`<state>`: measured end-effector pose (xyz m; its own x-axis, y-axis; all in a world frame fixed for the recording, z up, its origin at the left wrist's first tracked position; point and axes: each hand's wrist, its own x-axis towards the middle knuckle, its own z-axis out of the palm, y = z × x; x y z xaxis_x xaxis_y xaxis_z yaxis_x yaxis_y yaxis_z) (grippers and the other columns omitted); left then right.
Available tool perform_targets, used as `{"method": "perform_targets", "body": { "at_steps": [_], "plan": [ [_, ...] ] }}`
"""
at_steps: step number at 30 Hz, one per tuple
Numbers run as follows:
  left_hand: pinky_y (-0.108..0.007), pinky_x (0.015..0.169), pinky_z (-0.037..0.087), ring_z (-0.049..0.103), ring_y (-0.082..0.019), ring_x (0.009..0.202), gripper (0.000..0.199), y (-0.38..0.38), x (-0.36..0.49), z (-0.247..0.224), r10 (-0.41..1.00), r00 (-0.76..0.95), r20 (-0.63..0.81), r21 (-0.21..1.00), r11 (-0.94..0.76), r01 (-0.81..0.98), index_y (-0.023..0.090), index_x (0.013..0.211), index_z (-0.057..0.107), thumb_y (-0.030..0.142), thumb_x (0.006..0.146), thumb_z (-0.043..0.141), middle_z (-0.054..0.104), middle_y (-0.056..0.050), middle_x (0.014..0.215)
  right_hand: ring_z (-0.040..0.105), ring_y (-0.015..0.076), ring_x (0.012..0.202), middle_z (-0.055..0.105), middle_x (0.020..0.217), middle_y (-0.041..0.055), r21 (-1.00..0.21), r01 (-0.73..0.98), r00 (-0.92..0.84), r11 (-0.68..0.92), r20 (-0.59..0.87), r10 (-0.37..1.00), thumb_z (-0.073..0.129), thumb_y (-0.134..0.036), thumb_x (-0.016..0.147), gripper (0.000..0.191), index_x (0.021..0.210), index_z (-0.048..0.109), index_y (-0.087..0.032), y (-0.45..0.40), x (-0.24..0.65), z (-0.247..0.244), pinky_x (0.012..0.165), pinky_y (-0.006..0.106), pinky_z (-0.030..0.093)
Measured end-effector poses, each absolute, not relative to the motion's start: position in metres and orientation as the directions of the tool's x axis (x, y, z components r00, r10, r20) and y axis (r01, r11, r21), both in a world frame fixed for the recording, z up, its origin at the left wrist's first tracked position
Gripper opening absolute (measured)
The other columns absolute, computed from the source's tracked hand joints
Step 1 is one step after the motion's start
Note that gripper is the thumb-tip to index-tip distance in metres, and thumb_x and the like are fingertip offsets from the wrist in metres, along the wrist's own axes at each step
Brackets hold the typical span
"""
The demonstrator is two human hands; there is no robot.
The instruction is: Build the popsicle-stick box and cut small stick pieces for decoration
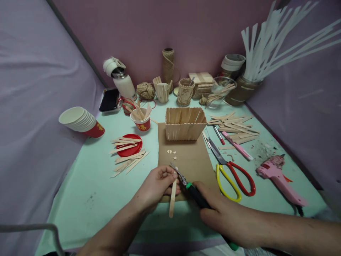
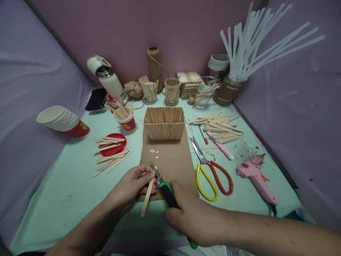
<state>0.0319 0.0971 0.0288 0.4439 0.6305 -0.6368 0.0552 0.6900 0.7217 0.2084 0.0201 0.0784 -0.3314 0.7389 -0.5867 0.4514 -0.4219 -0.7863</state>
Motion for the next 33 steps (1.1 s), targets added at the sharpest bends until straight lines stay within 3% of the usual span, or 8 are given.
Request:
{"method": "perform_targets", "body": {
  "at_steps": [11,18,22,33],
  "plan": [
    [-0.022,0.057,0.055,0.062,-0.009,0.053,0.043,0.100,0.029,0.033,0.619,0.401,-0.675,0.704,0.704,0.098,0.013,0.075,0.055,0.042,0.059,0.083,0.064,-0.001,0.068,0.054,0.0237,0.092,0.057,0.099,0.0086,-0.773,0.435,-0.344,-0.463,-0.617,0.707,0.045,-0.019,0.072,0.030,0.102,0.046,-0.016,0.021,0.209,0.073,0.083,0.039,0.043],
    [-0.022,0.057,0.054,0.061,-0.009,0.053,0.043,0.102,0.024,0.032,0.622,0.404,-0.671,0.712,0.693,0.115,0.013,0.079,0.056,0.042,0.060,0.082,0.064,-0.002,0.071,0.047,0.0154,0.074,0.048,0.081,-0.0017,-0.757,0.372,-0.401,-0.538,-0.653,0.642,0.047,-0.024,0.074,0.033,0.107,0.047,-0.019,0.023,0.216,0.068,0.067,0.029,0.039],
    [-0.024,0.060,0.056,0.060,-0.009,0.055,0.043,0.100,0.018,0.031,0.632,0.410,-0.658,0.727,0.675,0.127,0.013,0.083,0.058,0.043,0.061,0.081,0.062,0.000,0.070,0.047,0.0156,0.077,0.049,0.084,-0.0017,-0.772,0.290,-0.447,-0.566,-0.632,0.633,0.049,-0.029,0.074,0.036,0.109,0.047,-0.019,0.020,0.221,0.068,0.072,0.029,0.040],
    [-0.026,0.063,0.056,0.058,-0.008,0.057,0.033,0.092,0.006,0.038,0.649,0.399,-0.648,0.738,0.665,0.117,0.015,0.084,0.058,0.038,0.068,0.076,0.056,0.003,0.065,0.052,0.0228,0.097,0.055,0.091,0.0031,-0.798,0.309,-0.397,-0.518,-0.603,0.692,0.049,-0.027,0.074,0.037,0.110,0.050,-0.018,0.013,0.221,0.084,0.088,0.036,0.042]
  ]
}}
